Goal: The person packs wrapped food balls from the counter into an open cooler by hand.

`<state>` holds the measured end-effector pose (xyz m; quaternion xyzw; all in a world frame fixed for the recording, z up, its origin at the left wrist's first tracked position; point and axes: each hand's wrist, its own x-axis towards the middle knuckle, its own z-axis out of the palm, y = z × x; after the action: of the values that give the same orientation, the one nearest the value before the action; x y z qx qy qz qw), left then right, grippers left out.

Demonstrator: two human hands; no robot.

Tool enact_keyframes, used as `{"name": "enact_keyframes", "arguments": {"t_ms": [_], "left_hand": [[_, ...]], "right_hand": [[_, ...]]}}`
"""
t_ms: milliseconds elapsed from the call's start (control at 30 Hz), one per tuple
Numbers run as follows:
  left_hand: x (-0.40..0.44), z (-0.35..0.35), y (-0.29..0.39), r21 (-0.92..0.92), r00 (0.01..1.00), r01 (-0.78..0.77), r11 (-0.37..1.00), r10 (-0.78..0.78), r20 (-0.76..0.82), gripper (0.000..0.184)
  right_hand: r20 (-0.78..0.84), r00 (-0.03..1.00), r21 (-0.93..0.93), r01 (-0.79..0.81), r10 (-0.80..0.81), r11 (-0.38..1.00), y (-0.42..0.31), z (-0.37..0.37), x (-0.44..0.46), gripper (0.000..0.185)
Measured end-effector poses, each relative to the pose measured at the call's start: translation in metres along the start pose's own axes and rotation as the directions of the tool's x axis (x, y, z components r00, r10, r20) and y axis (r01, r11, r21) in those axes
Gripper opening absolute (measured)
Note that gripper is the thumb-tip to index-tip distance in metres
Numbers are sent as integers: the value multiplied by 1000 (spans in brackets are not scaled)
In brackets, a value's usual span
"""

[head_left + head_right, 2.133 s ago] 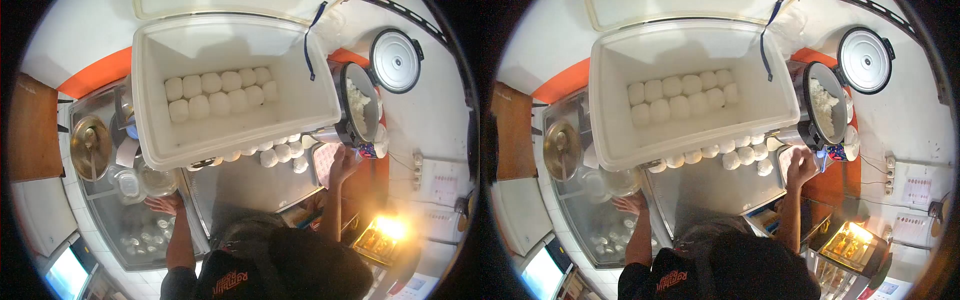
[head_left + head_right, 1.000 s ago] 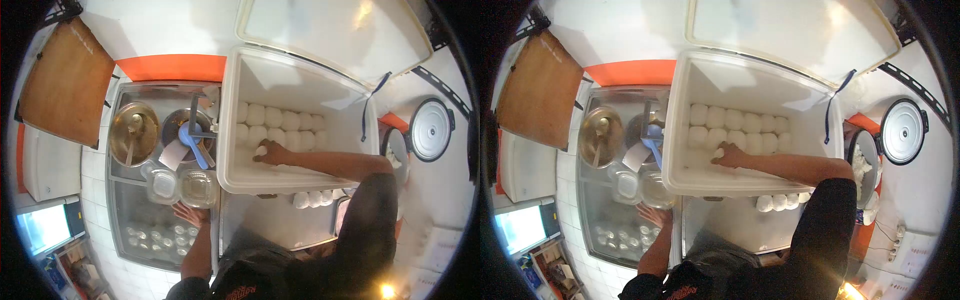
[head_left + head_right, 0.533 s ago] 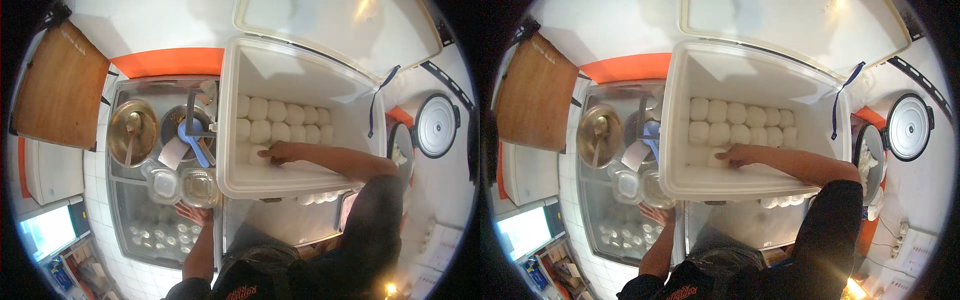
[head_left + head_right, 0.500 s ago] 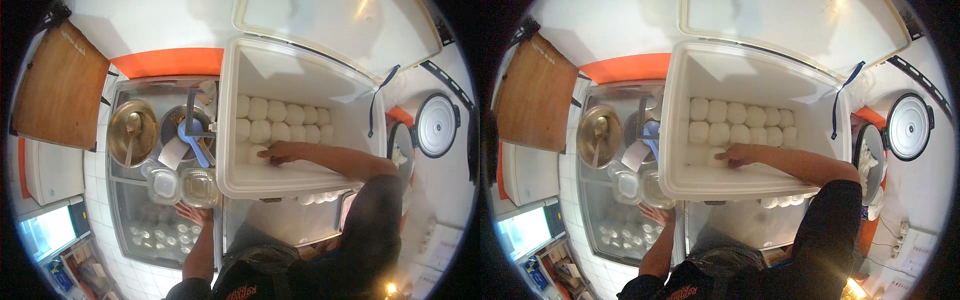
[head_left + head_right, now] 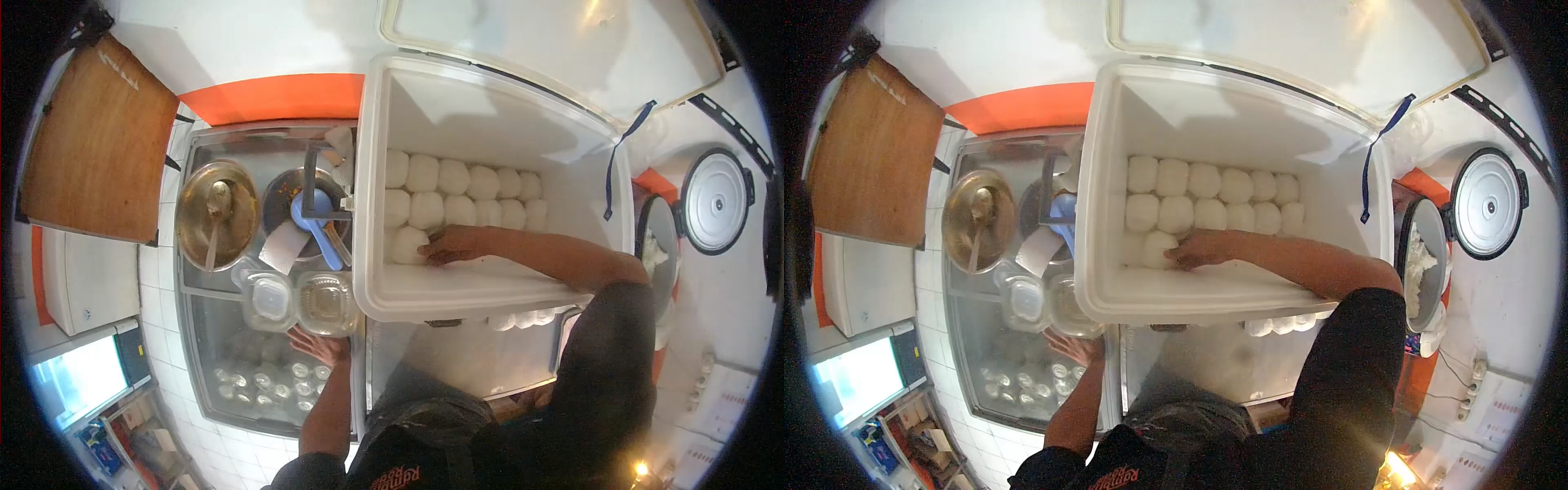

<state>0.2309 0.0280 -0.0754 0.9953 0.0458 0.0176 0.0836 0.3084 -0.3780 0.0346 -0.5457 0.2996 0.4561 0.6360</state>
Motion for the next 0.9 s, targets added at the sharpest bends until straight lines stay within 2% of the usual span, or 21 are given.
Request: {"name": "enact_keyframes", "arguments": {"t_ms": [33, 67, 133, 167, 200, 233, 300, 333, 367, 400, 433, 467, 500, 567, 633, 700, 733, 767, 833, 900], "left_hand": [[-1, 2, 0, -2, 998, -27, 1000, 27, -49, 91], [1, 3, 0, 0, 993, -55, 999, 54, -102, 92], [2, 8, -2, 43, 997, -34, 999, 36, -69, 94], [1, 10, -3, 84, 999, -14, 996, 17, -30, 95], [1, 5, -1, 87, 999, -18, 996, 21, -30, 95], [3, -4, 7, 69, 999, -11, 998, 13, -33, 96], [3, -8, 10, 50, 999, -2, 999, 4, -35, 96], [3, -5, 7, 52, 1000, -5, 999, 6, -6, 96], [2, -2, 2, 57, 1000, -10, 998, 9, 23, 96], [2, 2, -2, 62, 999, -13, 998, 11, 30, 96], [1, 8, -6, 13, 999, -40, 999, 40, -27, 97], [-3, 10, -10, -36, 994, -73, 997, 70, -80, 98], [-5, 7, -10, -38, 995, -87, 995, 85, -58, 98], [0, 4, -2, -22, 992, -72, 997, 70, -106, 98], [-1, 19, -6, 21, 990, -85, 996, 87, -114, 96], [-1, 24, -9, 196, 997, -41, 980, 54, -60, 95], [0, 20, -8, 194, 997, -46, 980, 58, -56, 95], [1, 14, -5, 134, 991, -79, 988, 92, -99, 96], [-4, 20, -15, 72, 984, -120, 990, 128, -127, 96], [-5, 42, -25, 63, 975, -84, 994, 95, -200, 93]], "right_hand": [[-1, 1000, 1, 2, -2, 1000, 2, 2, 2, 46], [30, 977, -211, 214, -213, 954, 4, 5, 6, 49], [105, 907, -397, 414, -407, 819, 2, 19, 10, 53], [-162, 932, -532, 193, -323, 824, -13, 42, 0, 51], [-429, 868, -594, -61, -251, 802, -22, 56, -6, 50], [-431, 867, -591, -61, -250, 804, -17, 55, -4, 50], [-299, 893, -387, 210, -337, 898, -7, 46, 8, 54], [-297, 894, -388, 208, -336, 898, -5, 41, 16, 54], [-217, 954, -539, 59, -206, 840, -10, 36, 21, 49], [-189, 974, -602, -15, -124, 798, -9, 31, 23, 47], [-160, 986, -667, -77, -41, 741, -10, 28, 22, 45], [-15, 992, -571, 94, -125, 815, -18, 31, 2, 49], [105, 968, -440, 251, -228, 862, -25, 33, -20, 54], [246, 928, -489, 369, -281, 790, -46, 35, -46, 48], [62, 995, -639, 96, -73, 763, -57, 35, -51, 45], [83, 997, -915, 79, -8, 396, -86, 18, -55, 32], [41, 971, -874, 150, -236, 463, -104, 30, -99, 31], [-21, 896, -829, 232, -443, 508, -129, 50, -164, 32], [-117, 779, -827, 267, -616, 495, -138, 84, -256, 30], [-20, 794, -727, 406, -607, 555, -95, 103, -326, 25]]}}
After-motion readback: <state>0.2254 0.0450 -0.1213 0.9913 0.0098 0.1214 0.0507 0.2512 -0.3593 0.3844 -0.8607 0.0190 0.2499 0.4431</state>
